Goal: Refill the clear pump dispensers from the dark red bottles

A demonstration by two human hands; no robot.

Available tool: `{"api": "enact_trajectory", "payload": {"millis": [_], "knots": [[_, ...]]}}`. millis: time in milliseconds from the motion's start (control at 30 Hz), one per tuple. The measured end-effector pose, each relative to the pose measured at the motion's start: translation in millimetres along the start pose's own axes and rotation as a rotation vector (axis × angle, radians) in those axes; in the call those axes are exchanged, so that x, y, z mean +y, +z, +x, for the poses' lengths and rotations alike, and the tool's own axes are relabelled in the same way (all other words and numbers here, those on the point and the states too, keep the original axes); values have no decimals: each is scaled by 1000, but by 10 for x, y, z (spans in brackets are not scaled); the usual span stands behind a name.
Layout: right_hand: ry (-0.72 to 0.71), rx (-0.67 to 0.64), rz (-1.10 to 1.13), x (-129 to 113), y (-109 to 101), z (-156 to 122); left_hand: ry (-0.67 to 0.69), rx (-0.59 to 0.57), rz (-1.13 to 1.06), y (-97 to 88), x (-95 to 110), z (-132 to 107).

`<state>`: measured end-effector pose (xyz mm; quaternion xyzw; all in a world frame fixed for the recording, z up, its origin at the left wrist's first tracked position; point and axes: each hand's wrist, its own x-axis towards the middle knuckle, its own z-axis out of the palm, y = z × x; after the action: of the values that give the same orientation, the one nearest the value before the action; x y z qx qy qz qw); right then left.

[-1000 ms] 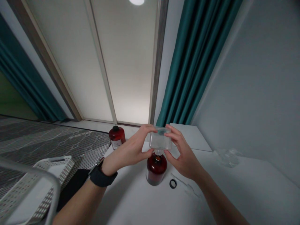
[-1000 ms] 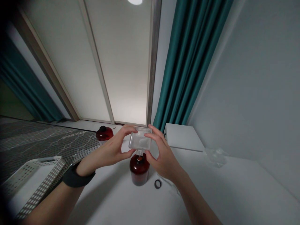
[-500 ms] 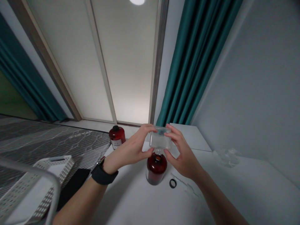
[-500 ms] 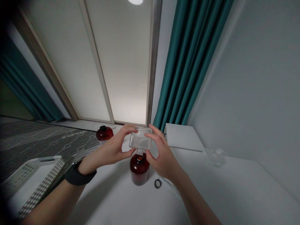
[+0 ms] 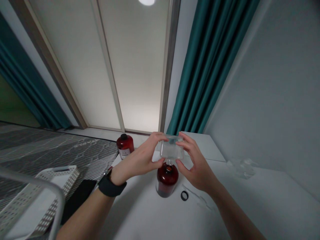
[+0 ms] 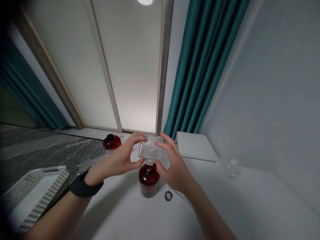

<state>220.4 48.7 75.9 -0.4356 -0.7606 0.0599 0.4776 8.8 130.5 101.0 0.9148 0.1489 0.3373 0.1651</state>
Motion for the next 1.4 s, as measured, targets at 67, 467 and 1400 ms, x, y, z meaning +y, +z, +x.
{"api": "enact_trajectory", "payload": {"millis": [67, 467, 1400], "knots": [[0, -4, -7, -12, -13, 1, -3, -6, 1, -6, 8, 2], [34, -31, 59, -60, -78, -9, 11, 1, 4, -22, 29, 17], [97, -13, 155, -88, -72, -9, 11, -12, 48, -73, 104, 11]]}}
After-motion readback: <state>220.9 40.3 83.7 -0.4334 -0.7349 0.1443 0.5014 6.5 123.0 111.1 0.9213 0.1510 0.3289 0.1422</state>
